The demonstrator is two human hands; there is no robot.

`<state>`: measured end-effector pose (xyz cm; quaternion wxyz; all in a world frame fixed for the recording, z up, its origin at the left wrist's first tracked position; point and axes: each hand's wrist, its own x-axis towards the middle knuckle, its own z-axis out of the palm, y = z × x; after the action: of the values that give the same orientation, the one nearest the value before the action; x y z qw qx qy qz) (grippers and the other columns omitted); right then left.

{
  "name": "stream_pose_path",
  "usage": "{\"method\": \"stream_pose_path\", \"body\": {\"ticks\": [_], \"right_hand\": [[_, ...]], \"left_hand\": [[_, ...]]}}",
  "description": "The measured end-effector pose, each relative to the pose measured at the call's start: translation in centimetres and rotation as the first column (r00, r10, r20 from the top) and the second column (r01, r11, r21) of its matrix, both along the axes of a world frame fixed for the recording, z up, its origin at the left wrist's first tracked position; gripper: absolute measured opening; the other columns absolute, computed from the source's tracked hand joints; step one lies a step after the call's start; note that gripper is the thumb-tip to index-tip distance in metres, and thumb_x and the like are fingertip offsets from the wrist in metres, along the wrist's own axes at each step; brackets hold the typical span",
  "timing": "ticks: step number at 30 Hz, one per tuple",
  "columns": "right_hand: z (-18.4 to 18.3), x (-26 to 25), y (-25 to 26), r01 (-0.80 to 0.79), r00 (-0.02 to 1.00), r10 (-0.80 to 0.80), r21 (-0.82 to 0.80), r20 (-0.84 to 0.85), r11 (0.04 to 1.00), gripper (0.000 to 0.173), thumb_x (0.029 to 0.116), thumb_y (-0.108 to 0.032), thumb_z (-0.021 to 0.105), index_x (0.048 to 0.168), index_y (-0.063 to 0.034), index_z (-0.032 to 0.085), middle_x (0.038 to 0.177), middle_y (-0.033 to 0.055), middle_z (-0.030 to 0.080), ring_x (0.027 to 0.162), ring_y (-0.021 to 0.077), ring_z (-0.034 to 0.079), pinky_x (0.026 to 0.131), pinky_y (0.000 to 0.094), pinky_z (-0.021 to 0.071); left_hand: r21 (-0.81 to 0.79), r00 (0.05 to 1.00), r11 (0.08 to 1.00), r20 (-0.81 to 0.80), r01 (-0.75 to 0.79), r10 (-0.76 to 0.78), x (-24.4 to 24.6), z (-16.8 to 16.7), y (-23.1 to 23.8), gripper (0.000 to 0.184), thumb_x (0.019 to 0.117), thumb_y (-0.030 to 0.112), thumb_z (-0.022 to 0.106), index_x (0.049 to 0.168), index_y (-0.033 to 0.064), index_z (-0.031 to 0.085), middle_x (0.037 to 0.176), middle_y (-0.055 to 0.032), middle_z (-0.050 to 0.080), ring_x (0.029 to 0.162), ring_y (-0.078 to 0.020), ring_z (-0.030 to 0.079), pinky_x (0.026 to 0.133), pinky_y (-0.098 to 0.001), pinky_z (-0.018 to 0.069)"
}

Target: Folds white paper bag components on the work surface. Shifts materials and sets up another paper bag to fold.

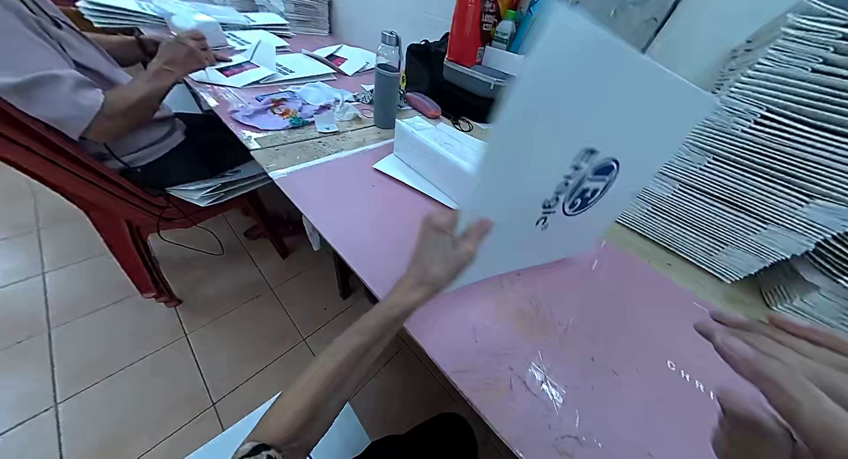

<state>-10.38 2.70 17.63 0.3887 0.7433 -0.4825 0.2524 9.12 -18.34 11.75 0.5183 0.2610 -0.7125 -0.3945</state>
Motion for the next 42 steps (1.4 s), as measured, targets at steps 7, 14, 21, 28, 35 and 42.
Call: {"method": "stream_pose_path", "body": {"ticks": [7, 14, 21, 28, 35, 42], "right_hand": [[-4.2, -6.3, -16.0, 0.188, 0.887, -0.327, 0.392, 0.326, 0.901, 0.039, 0.1007, -0.016, 0.061, 0.12, 0.0172, 0.061, 0.114, 0.0373, 0.065, 0.101, 0.0548, 0.066, 0.085, 0.0682, 0.0499], [-4.5, -5.7, -28.6, 0.034, 0.755, -0.399, 0.577, 0.521, 0.816, 0.089, 0.083, -0.038, 0.083, 0.141, 0.0171, 0.044, 0.14, 0.041, 0.047, 0.129, 0.055, 0.05, 0.106, 0.066, 0.0405], [-6.5, -3.5, -31.6, 0.038, 0.661, -0.483, 0.617, 0.575, 0.786, 0.083, 0.0793, -0.037, 0.085, 0.134, 0.0155, 0.051, 0.13, 0.0405, 0.053, 0.118, 0.0544, 0.056, 0.098, 0.0653, 0.0441], [-5.5, -0.6, -25.2, 0.134, 0.677, -0.532, 0.625, 0.509, 0.769, 0.073, 0.0839, -0.043, 0.081, 0.128, 0.0111, 0.059, 0.118, 0.035, 0.06, 0.103, 0.0495, 0.062, 0.082, 0.0643, 0.0484], [-6.8, -5.0, -14.1, 0.259, 0.737, -0.526, 0.541, 0.424, 0.8, 0.079, 0.0785, -0.05, 0.079, 0.126, 0.0114, 0.062, 0.107, 0.0343, 0.063, 0.088, 0.0486, 0.064, 0.073, 0.0641, 0.0487], [-8.4, -7.7, -1.7, 0.332, 0.735, -0.528, 0.454, 0.424, 0.827, 0.09, 0.0815, -0.064, 0.064, 0.126, 0.0145, 0.063, 0.101, 0.0342, 0.066, 0.077, 0.0399, 0.065, 0.066, 0.0519, 0.0515]], "left_hand": [[0.614, 0.653, 0.646, -0.723, 0.454, 0.228, -2.6, -0.8, -11.2, 0.012, 0.1045, 0.012, 0.052, 0.115, 0.0087, 0.055, 0.09, -0.0042, 0.071, 0.079, -0.0123, 0.072, 0.073, -0.0316, 0.0622], [0.62, 0.398, 0.496, -0.779, 0.608, 0.485, -6.9, -3.6, -16.3, 0.021, 0.1073, 0.017, 0.047, 0.127, 0.0105, 0.048, 0.11, -0.0095, 0.062, 0.098, -0.019, 0.065, 0.086, -0.039, 0.0571], [0.702, 0.493, 0.503, -0.712, 0.504, 0.5, -6.6, -4.4, -17.1, 0.029, 0.1071, 0.017, 0.048, 0.134, 0.0083, 0.046, 0.119, -0.0123, 0.06, 0.105, -0.0206, 0.062, 0.091, -0.0398, 0.0548], [0.719, 0.567, 0.544, -0.686, 0.432, 0.456, -6.3, -4.2, -17.2, 0.03, 0.1072, 0.018, 0.049, 0.136, 0.0079, 0.047, 0.119, -0.0119, 0.06, 0.105, -0.0197, 0.063, 0.091, -0.0387, 0.0551], [0.777, 0.626, 0.489, -0.618, 0.396, 0.475, -7.0, -2.8, -17.5, 0.037, 0.1072, 0.018, 0.049, 0.142, 0.0077, 0.043, 0.133, -0.0161, 0.055, 0.116, -0.0253, 0.059, 0.096, -0.0442, 0.0523], [0.895, 0.713, 0.409, -0.403, 0.176, 0.574, -10.4, -2.5, -17.6, 0.057, 0.1018, 0.011, 0.059, 0.15, -0.0026, 0.032, 0.149, -0.0224, 0.042, 0.132, -0.0295, 0.048, 0.107, -0.0446, 0.0446]]}}
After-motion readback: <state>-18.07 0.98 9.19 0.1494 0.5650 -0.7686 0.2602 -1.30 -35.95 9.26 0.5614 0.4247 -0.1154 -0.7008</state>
